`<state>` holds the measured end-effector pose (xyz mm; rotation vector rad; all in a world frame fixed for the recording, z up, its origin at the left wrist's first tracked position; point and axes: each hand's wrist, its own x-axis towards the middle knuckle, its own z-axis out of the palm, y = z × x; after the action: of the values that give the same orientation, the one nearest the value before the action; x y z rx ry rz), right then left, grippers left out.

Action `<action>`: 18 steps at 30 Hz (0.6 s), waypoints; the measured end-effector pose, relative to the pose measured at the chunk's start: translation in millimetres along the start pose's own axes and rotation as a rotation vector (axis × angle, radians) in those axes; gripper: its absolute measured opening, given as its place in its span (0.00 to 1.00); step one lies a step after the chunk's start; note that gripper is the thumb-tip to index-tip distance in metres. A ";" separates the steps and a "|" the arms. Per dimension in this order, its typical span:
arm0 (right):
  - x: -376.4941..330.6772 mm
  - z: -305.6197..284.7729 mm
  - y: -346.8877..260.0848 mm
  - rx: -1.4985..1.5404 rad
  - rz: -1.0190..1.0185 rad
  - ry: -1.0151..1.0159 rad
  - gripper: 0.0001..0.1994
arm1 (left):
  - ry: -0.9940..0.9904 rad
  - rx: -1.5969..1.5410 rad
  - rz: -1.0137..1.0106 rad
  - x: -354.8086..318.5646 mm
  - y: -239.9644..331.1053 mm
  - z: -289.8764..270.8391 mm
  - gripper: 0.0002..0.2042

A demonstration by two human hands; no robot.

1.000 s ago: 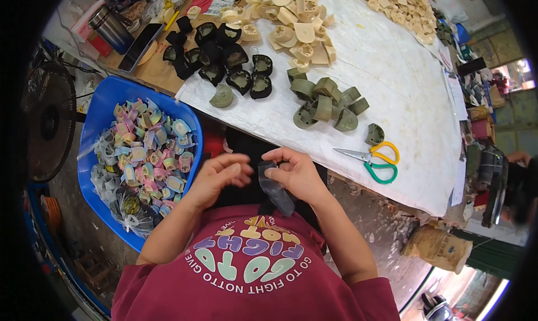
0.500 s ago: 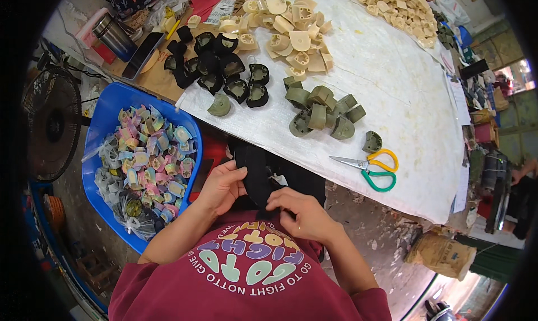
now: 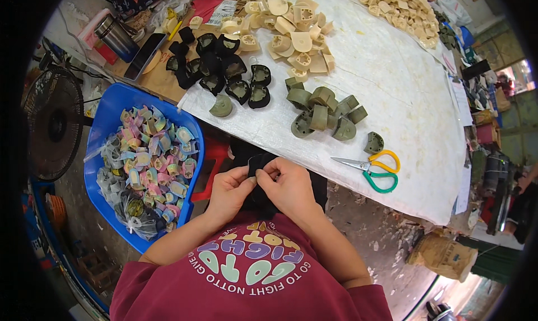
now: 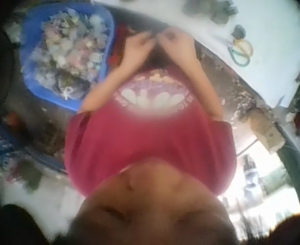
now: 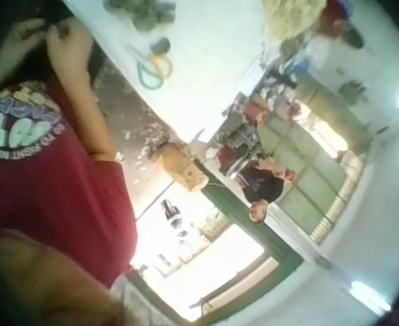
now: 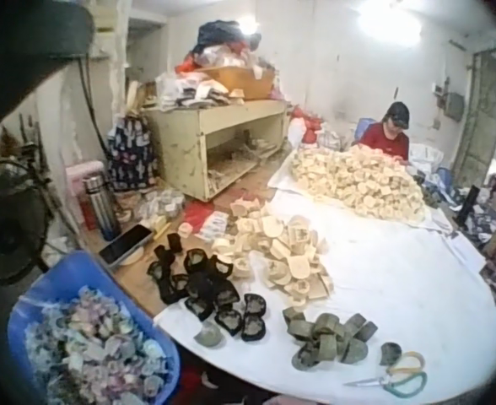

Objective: The person assembles small plastic components by inserting black rubber bands into green plastic molds. They use scissors to trim excess rubber from the molds and place the finished units into a blue bin. The person works at a table with piles of beige and green plastic parts.

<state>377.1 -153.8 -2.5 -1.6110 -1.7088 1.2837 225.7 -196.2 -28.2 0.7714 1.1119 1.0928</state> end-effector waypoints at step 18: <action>13.9 -22.5 -2.1 0.594 0.299 -0.280 0.08 | -0.029 -0.464 -0.266 6.9 -2.1 -18.2 0.10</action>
<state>391.9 -133.4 6.0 -1.3960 -1.0753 2.0092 209.3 -190.8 -37.5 0.2634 0.8598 1.0524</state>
